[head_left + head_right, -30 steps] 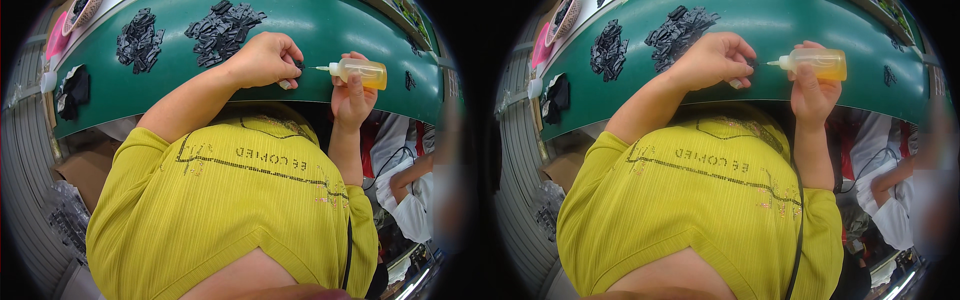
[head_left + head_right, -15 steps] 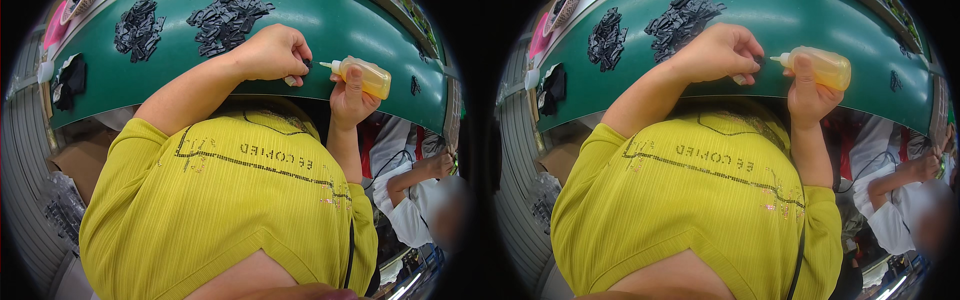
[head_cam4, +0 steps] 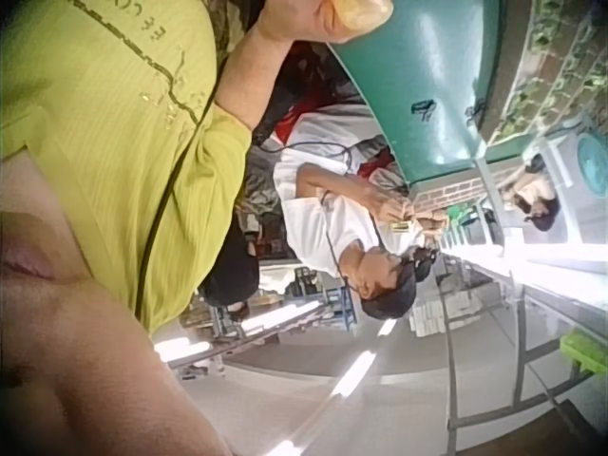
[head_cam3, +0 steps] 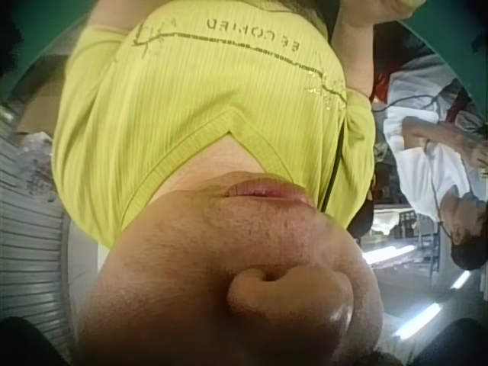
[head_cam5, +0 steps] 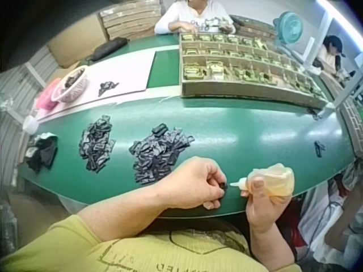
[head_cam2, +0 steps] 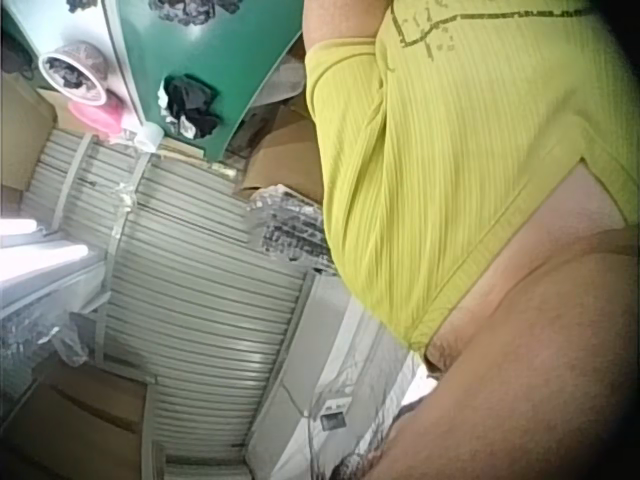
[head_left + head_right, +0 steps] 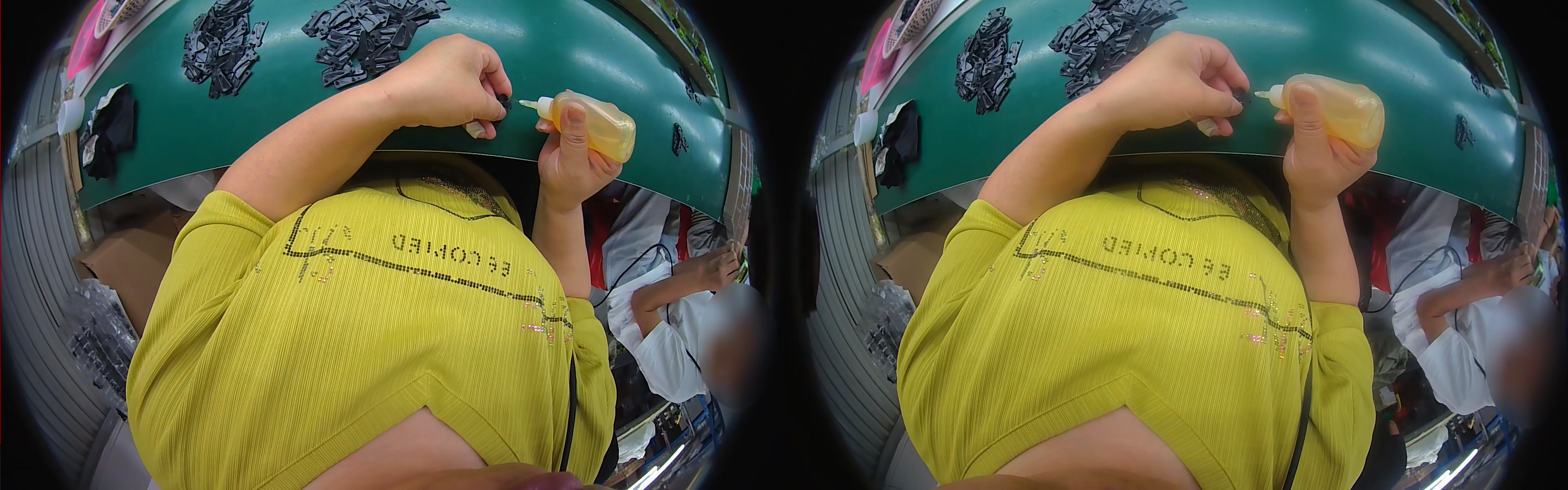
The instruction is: Applying glue from a small plastic bottle to small black plastic components at a workstation.
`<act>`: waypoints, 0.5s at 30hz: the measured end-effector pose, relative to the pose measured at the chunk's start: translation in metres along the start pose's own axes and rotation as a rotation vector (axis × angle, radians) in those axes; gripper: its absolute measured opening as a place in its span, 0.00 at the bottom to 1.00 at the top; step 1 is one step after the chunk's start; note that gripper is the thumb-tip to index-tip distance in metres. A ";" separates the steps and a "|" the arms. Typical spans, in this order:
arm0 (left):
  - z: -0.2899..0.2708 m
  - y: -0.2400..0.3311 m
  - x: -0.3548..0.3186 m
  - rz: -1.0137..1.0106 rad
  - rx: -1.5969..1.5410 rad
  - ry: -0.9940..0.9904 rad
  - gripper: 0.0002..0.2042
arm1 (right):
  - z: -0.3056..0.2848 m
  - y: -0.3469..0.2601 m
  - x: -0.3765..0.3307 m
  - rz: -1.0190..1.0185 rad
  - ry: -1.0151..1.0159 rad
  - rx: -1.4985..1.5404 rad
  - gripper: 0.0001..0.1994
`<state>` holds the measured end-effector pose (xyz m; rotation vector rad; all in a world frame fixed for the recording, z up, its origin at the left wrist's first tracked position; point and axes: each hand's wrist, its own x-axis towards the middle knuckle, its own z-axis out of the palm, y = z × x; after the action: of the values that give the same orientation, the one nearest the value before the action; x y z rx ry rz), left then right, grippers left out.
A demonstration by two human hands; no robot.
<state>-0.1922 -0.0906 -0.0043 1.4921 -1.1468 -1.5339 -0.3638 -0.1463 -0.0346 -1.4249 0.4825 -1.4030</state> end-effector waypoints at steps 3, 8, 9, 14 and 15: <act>0.000 -0.001 0.001 0.009 0.002 0.002 0.11 | 0.000 0.001 0.000 -0.016 0.000 -0.016 0.05; 0.000 -0.001 0.000 0.009 -0.001 0.002 0.11 | -0.001 0.001 0.000 -0.020 -0.010 -0.026 0.05; 0.000 -0.001 0.000 0.008 -0.001 0.002 0.11 | -0.001 0.001 -0.001 -0.019 -0.011 -0.019 0.05; 0.000 0.002 -0.001 0.010 0.005 0.001 0.10 | 0.000 -0.001 -0.001 -0.022 0.001 -0.022 0.05; 0.001 0.002 0.000 0.009 0.006 0.001 0.10 | 0.000 -0.001 -0.001 -0.024 0.006 -0.016 0.05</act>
<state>-0.1929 -0.0907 -0.0028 1.4899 -1.1562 -1.5248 -0.3644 -0.1456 -0.0343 -1.4439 0.4825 -1.4261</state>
